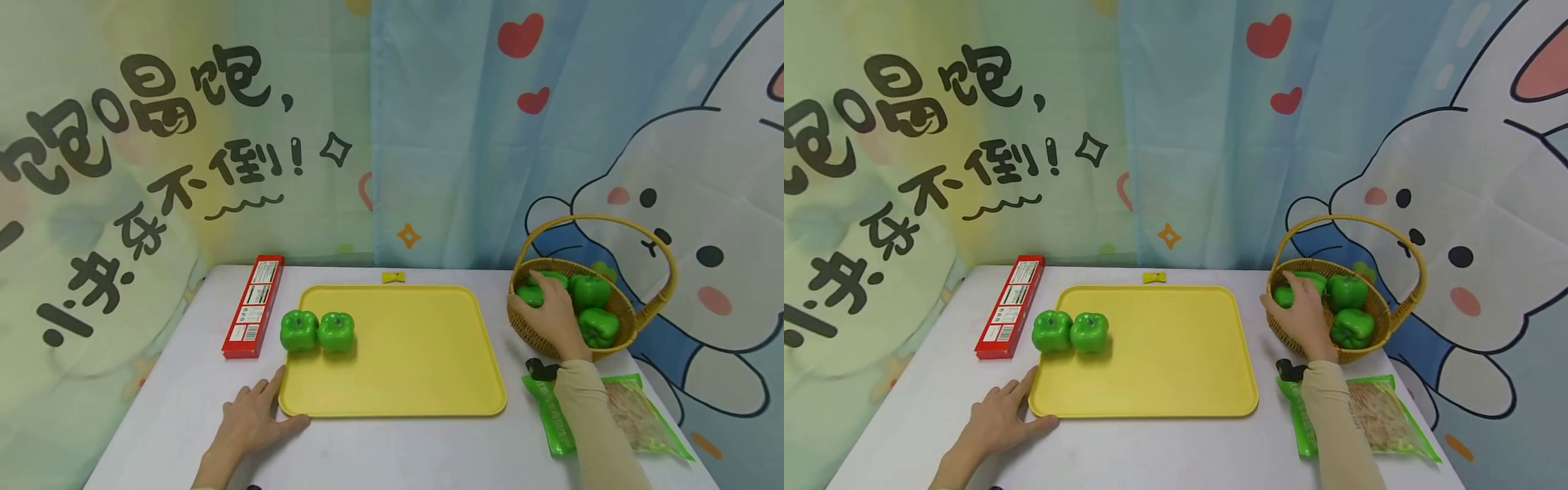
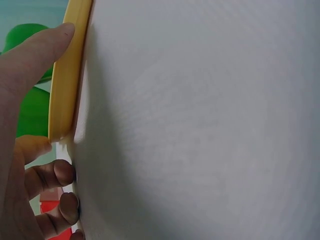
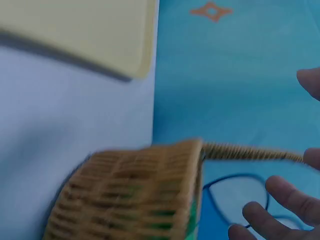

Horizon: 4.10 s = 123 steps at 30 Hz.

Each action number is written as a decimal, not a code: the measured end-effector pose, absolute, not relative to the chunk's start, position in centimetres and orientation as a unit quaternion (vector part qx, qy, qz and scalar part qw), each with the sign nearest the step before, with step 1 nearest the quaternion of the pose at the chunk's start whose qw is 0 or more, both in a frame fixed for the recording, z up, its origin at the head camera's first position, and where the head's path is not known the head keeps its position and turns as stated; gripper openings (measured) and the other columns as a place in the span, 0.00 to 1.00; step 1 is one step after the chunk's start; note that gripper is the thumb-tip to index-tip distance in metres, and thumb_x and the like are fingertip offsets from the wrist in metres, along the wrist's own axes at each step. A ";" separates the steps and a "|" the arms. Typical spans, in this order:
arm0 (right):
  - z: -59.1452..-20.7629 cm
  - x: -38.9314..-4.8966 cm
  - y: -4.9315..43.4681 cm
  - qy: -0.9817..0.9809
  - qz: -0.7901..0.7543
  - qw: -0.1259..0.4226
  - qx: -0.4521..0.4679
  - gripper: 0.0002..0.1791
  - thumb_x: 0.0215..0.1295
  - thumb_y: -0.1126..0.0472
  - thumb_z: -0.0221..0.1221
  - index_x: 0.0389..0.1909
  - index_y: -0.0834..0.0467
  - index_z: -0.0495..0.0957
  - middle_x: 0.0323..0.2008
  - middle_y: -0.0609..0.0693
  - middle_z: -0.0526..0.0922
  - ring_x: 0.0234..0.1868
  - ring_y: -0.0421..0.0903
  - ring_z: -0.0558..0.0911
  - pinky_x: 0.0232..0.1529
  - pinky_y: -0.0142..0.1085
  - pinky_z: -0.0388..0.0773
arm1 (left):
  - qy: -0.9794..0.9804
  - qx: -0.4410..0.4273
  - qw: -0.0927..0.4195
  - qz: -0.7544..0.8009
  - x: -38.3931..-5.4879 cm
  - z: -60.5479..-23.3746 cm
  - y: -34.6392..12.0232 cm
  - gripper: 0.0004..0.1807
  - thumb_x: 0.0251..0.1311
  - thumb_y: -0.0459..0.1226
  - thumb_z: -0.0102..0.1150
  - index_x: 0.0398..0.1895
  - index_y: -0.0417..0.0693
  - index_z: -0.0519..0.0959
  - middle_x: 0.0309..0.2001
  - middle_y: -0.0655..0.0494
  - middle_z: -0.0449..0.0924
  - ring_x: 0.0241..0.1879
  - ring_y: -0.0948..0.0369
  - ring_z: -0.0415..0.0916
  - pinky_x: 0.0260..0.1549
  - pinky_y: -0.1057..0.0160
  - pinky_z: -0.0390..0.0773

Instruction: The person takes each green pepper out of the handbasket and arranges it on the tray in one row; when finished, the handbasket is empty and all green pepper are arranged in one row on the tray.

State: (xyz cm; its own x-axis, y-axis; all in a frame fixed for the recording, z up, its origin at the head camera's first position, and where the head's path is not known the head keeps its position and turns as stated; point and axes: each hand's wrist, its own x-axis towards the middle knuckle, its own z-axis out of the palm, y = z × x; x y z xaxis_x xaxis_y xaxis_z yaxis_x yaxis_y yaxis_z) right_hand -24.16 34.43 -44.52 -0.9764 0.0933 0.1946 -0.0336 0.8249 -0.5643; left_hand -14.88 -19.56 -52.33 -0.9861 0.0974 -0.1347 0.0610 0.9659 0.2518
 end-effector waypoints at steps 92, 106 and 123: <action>-42.2 -23.4 24.7 -0.937 0.288 0.145 0.135 0.35 0.67 0.47 0.63 0.72 0.53 0.67 0.62 0.64 0.70 0.55 0.62 0.76 0.45 0.54 0.80 | 0.990 0.042 0.068 0.118 -14.8 -52.1 -19.5 0.62 0.41 0.76 0.62 0.76 0.51 0.62 0.55 0.47 0.80 0.47 0.49 0.75 0.37 0.41 0.74; -47.0 -23.9 20.0 -0.940 0.304 0.009 0.156 0.40 0.65 0.40 0.63 0.75 0.49 0.63 0.60 0.60 0.74 0.50 0.54 0.79 0.48 0.50 0.80 | 0.989 0.039 0.078 0.122 -14.7 -52.2 -19.5 0.62 0.40 0.76 0.62 0.76 0.52 0.62 0.56 0.47 0.80 0.48 0.49 0.75 0.41 0.38 0.75; -49.3 -24.9 16.3 -0.927 0.323 -0.065 0.180 0.45 0.60 0.41 0.68 0.75 0.50 0.63 0.59 0.55 0.72 0.49 0.49 0.76 0.48 0.44 0.78 | 0.989 0.043 0.073 0.122 -14.7 -52.0 -19.5 0.62 0.41 0.76 0.62 0.76 0.51 0.62 0.54 0.47 0.80 0.48 0.49 0.75 0.38 0.42 0.74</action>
